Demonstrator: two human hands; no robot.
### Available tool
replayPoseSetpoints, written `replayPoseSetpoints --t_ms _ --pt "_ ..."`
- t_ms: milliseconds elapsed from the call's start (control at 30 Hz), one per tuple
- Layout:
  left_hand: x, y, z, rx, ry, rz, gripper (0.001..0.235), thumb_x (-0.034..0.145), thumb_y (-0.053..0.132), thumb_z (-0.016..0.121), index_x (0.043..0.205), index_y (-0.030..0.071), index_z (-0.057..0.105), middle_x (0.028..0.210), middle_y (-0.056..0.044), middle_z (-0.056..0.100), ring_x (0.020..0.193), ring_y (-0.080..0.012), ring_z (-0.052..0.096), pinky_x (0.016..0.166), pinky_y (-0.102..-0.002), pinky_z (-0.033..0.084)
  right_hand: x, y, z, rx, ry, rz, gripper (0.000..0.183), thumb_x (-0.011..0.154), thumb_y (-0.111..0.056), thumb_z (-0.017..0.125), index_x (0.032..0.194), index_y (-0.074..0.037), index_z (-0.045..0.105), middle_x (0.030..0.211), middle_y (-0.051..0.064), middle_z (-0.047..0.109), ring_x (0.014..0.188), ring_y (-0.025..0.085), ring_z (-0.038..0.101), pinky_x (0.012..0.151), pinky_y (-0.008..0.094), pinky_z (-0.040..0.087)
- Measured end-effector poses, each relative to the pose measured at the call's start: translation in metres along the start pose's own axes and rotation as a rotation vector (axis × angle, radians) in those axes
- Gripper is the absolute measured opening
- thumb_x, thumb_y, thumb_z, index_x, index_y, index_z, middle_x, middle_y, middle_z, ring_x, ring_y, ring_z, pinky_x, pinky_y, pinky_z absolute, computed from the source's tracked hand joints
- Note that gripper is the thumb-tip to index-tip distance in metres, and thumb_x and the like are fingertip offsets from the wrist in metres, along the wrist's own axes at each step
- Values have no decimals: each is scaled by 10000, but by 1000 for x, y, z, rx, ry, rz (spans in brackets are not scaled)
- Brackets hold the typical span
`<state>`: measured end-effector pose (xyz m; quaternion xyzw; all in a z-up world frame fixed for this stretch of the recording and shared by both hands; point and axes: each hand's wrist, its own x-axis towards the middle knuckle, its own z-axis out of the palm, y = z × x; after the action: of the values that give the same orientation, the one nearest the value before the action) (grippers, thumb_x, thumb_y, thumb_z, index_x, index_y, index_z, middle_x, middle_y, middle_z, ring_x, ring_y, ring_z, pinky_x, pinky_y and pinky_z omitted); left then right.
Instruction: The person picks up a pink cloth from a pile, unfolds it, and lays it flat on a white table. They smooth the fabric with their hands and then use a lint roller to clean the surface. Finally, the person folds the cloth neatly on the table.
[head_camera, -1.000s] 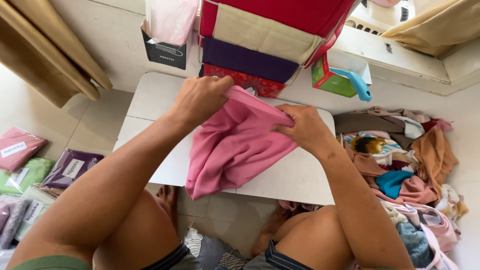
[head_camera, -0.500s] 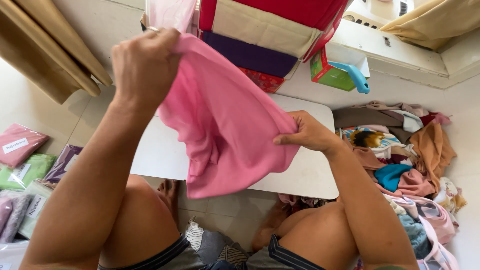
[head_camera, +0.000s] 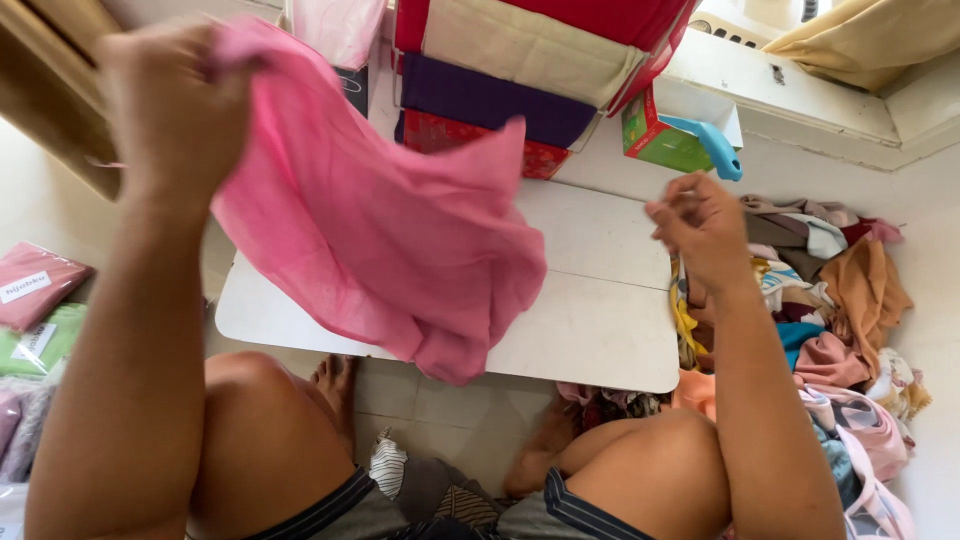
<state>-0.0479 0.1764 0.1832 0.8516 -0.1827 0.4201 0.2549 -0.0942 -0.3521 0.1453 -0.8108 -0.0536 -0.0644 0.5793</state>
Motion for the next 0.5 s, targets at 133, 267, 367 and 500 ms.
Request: replayPoseSetpoints --t_ms 133,267,367,500 --pt "5 87 23 -64 -387 -158 140 820 101 799 957 75 805 678 -93 681 475 -235 515 484 -395 463 -19 -50 76 -247 -151 -51 692 770 -92 840 1371 -132 500 974 35 613 932 150 630 909 312 551" --pt "-13 151 60 -76 -824 -50 171 844 328 732 911 172 753 804 -122 732 835 -414 722 774 -559 581 -33 -60 137 -262 -349 -258 1369 590 -416 992 1602 -21 158 1445 277 512 1366 496 470 1179 604 324" --pt "-16 155 81 -79 -870 42 176 831 391 730 913 235 735 798 -79 727 780 -390 735 729 -518 587 -31 -48 161 -311 -314 -171 818 726 -270 883 1371 -82 416 1204 166 641 1186 384 598 1047 535 427" --pt "0 127 71 -469 -872 -128 311 779 278 829 1028 144 700 898 -101 754 934 -389 722 785 -499 570 -19 -57 145 -153 -357 -77 141 935 -117 660 973 -197 769 728 -8 685 727 95 601 748 294 537"
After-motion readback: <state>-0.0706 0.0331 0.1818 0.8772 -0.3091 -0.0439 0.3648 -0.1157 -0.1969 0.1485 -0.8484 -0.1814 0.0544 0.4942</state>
